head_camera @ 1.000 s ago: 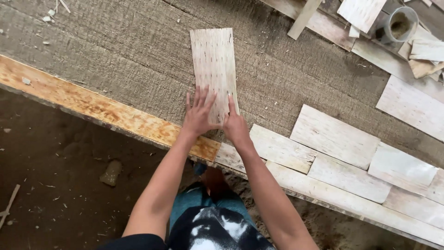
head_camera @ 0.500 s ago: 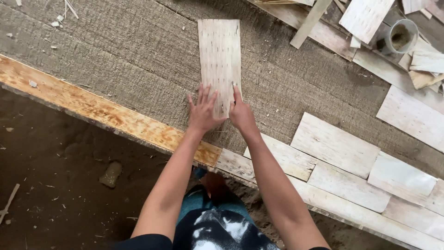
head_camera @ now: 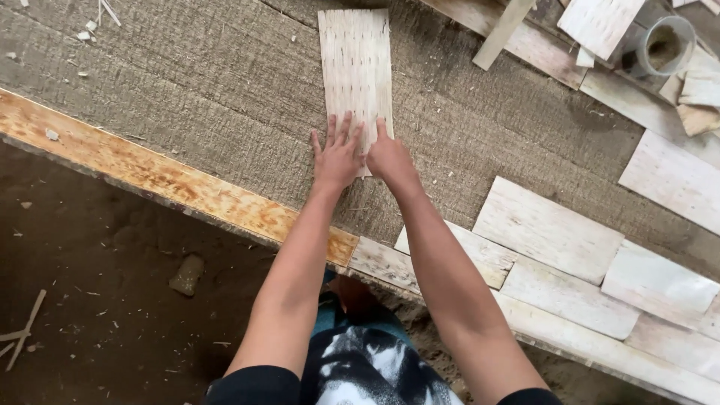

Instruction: Measuring, cutting thin wood strips with a utility knife, and fitting them onto a larger wooden surface to create a pattern.

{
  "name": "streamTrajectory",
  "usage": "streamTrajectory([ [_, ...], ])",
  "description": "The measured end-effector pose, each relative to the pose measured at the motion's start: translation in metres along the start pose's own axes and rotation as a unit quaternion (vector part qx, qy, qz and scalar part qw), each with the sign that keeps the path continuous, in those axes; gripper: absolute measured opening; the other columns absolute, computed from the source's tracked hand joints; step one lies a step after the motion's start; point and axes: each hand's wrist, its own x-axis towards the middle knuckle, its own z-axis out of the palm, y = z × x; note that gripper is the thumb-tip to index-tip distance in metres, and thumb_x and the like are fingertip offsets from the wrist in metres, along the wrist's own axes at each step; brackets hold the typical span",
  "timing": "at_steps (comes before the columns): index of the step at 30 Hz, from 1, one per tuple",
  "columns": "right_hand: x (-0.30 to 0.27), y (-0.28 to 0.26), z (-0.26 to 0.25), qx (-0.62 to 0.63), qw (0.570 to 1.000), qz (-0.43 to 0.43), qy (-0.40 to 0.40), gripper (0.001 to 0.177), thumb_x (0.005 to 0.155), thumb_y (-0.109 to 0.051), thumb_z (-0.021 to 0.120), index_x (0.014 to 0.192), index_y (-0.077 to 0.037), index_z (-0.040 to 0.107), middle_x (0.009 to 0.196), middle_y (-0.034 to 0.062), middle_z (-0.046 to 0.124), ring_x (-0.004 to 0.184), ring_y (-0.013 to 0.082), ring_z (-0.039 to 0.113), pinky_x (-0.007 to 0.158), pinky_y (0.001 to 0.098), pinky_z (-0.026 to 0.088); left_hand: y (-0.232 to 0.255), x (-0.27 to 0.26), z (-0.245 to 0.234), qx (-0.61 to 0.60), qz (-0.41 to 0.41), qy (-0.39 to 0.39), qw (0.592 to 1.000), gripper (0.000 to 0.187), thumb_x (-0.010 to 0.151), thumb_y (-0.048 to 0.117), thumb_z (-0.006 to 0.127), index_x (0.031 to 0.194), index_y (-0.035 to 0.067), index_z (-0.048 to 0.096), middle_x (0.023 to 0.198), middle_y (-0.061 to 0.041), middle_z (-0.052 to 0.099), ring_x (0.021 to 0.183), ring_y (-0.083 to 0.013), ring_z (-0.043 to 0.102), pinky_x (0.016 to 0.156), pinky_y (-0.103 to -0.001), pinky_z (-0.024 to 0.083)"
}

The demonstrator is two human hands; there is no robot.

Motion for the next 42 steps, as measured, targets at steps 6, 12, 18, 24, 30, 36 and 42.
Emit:
streamTrajectory([
  [6,-0.052,-0.026,-0.026,0.046,0.999,0.002,-0.009,0.073,0.103,-0.036,0.053,0.163,-0.019,0.014,0.123,0.0367,0.062,0.123,0.0522,0.060,0.102,0.0585,0.050,0.002,0.001,-0.004,0.009,-0.019,-0.024,0.999,0.071,0.102,0.047,0.056,0.164,0.041,0.022,0.174,0.009,0.000,0.159,-0.0236,-0.008,0.125,-0.066,0.001],
  [12,-0.052,-0.012,-0.014,0.038,0.999,-0.017,-0.010,0.067,0.106,-0.037,0.045,0.163,-0.020,0.014,0.119,0.0376,0.063,0.120,0.0523,0.062,0.100,0.0588,0.050,0.006,0.003,-0.005,0.012,-0.036,-0.039,0.999,0.073,0.102,0.055,0.054,0.165,0.041,0.019,0.173,0.011,-0.005,0.158,-0.0234,-0.012,0.125,-0.066,0.000],
  [18,-0.097,-0.024,-0.026,0.053,0.998,-0.012,-0.012,0.061,0.107,-0.022,0.036,0.163,-0.016,0.015,0.116,0.0375,0.064,0.118,0.0528,0.063,0.098,0.0574,0.051,0.009,0.001,-0.009,0.010,-0.046,-0.046,0.998,0.073,0.103,0.056,0.052,0.165,0.043,0.016,0.172,0.013,-0.008,0.157,-0.0221,-0.015,0.124,-0.067,-0.002],
  [24,-0.089,-0.009,-0.005,0.038,0.999,-0.014,-0.003,0.061,0.106,-0.022,0.033,0.164,-0.019,0.014,0.113,0.0355,0.066,0.113,0.0521,0.066,0.093,0.0557,0.054,0.008,-0.001,-0.010,0.011,-0.036,-0.038,0.999,0.074,0.102,0.056,0.051,0.165,0.040,0.016,0.173,0.009,-0.006,0.158,-0.0239,-0.014,0.124,-0.069,0.000],
  [30,-0.107,-0.004,0.003,0.037,0.999,-0.008,-0.016,0.061,0.107,-0.023,0.034,0.165,-0.018,0.014,0.114,0.0366,0.065,0.113,0.0533,0.065,0.093,0.0581,0.054,0.004,0.002,-0.002,-0.002,-0.031,-0.031,0.999,0.073,0.103,0.055,0.052,0.165,0.040,0.017,0.173,0.009,-0.005,0.158,-0.0239,-0.012,0.124,-0.069,-0.001],
  [36,-0.148,-0.003,0.010,0.052,0.998,0.002,-0.035,0.064,0.107,-0.020,0.035,0.165,-0.016,0.007,0.114,0.0368,0.064,0.115,0.0541,0.064,0.096,0.0590,0.051,0.011,-0.008,-0.015,-0.016,-0.028,-0.015,0.999,0.070,0.104,0.052,0.052,0.166,0.036,0.022,0.174,0.007,-0.004,0.159,-0.0245,-0.010,0.124,-0.069,0.000],
  [42,-0.199,0.000,-0.023,0.187,0.980,0.067,-0.026,0.067,0.101,-0.036,0.039,0.162,-0.022,0.015,0.120,0.0384,0.063,0.121,0.0545,0.060,0.101,0.0609,0.046,-0.005,0.007,0.007,-0.089,-0.006,0.012,0.996,0.085,0.098,0.045,0.064,0.167,0.033,0.015,0.174,0.001,0.000,0.160,-0.0268,-0.004,0.122,-0.071,-0.001],
])
